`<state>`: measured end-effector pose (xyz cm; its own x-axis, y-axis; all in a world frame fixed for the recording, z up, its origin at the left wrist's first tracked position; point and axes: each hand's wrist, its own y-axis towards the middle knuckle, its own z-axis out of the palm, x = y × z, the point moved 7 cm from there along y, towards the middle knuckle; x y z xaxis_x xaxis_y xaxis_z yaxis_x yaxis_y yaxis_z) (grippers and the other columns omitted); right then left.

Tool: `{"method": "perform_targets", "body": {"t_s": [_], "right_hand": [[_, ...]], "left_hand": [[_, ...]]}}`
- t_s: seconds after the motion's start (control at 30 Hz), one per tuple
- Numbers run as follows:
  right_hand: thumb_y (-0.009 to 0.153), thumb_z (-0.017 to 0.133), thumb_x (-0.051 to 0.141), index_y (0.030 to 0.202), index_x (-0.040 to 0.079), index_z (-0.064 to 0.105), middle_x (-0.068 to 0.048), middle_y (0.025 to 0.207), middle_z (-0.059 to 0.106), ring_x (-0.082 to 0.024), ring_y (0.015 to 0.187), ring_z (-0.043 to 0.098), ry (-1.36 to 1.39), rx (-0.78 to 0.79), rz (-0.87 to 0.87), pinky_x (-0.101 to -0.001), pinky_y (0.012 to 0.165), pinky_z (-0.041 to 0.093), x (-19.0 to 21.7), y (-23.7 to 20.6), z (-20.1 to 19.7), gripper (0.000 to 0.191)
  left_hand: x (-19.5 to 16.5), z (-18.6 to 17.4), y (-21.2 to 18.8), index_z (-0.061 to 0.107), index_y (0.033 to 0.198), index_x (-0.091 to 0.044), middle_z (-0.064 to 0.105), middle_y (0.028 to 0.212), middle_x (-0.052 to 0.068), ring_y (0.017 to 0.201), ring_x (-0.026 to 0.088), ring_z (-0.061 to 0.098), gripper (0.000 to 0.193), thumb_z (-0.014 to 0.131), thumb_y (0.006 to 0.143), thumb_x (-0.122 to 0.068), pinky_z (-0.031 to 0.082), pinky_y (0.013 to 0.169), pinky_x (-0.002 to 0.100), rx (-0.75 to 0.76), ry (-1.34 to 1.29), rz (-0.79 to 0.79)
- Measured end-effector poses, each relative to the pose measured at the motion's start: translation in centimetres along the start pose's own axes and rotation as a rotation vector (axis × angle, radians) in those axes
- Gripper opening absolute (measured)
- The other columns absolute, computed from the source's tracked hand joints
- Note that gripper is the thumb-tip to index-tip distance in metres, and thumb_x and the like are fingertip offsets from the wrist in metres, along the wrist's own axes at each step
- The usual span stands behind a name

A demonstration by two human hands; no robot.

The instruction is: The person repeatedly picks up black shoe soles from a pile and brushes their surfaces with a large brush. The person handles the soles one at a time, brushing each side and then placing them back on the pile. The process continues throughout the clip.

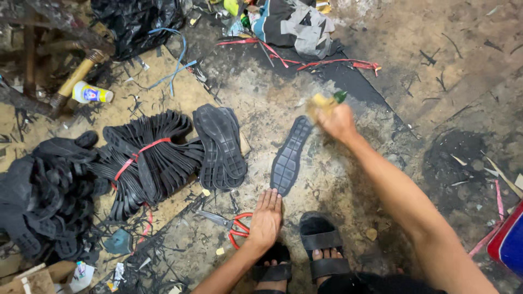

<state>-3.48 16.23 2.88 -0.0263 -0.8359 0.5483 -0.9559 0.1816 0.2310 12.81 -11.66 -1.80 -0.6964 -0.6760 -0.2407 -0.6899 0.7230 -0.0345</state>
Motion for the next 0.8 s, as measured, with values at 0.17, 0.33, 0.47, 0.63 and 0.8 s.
{"method": "perform_targets", "body": {"t_s": [0.17,0.33,0.47,0.63,0.8], "right_hand": [[0.093,0.072,0.031,0.107,-0.004,0.070,-0.018,0.100,0.074,-0.031,0.091,0.072,0.347,-0.245,0.175,-0.0438,0.083,0.054,-2.8,-3.2,-1.4,0.038],[0.090,0.077,0.029,0.116,-0.005,0.066,-0.014,0.107,0.074,-0.023,0.094,0.070,0.499,-0.177,0.306,-0.0376,0.085,0.053,-2.6,-12.8,-0.3,0.044],[0.090,0.077,0.028,0.104,-0.003,0.073,-0.008,0.090,0.075,-0.017,0.078,0.066,0.462,-0.086,0.532,-0.0341,0.073,0.053,-5.4,-16.1,-1.2,0.035],[0.093,0.075,0.024,0.102,-0.003,0.070,-0.002,0.088,0.073,-0.011,0.078,0.062,0.580,-0.190,0.447,-0.0310,0.072,0.051,-6.0,-16.8,-4.5,0.028],[0.092,0.075,0.023,0.101,-0.002,0.070,0.000,0.091,0.073,-0.010,0.080,0.063,0.594,-0.201,0.490,-0.0292,0.073,0.051,-5.5,-18.9,-7.6,0.027]], "left_hand": [[2.8,-2.8,2.7,0.063,0.126,-0.001,0.067,0.120,0.024,0.115,0.039,0.061,0.043,0.066,0.090,-0.025,0.047,0.101,0.045,-0.044,-0.431,-0.409],[4.3,-0.9,4.2,0.047,0.146,0.007,0.070,0.101,0.025,0.085,0.045,0.067,0.091,0.083,0.068,-0.024,0.054,0.074,0.051,-0.259,-0.690,-0.526],[6.1,2.0,5.9,0.073,0.117,0.002,0.075,0.094,0.011,0.079,0.025,0.069,0.038,0.072,0.096,-0.029,0.056,0.073,0.041,-0.349,-1.282,-0.637],[12.4,-5.2,9.1,0.058,0.099,-0.003,0.055,0.092,0.003,0.081,0.020,0.061,0.014,0.063,0.102,-0.016,0.065,0.080,0.051,-0.534,-2.016,-0.678],[19.7,-24.3,1.4,0.046,0.151,0.007,0.060,0.143,0.019,0.121,0.023,0.065,0.037,0.058,0.118,-0.005,0.054,0.111,0.042,-1.526,-0.870,-0.377]]}}
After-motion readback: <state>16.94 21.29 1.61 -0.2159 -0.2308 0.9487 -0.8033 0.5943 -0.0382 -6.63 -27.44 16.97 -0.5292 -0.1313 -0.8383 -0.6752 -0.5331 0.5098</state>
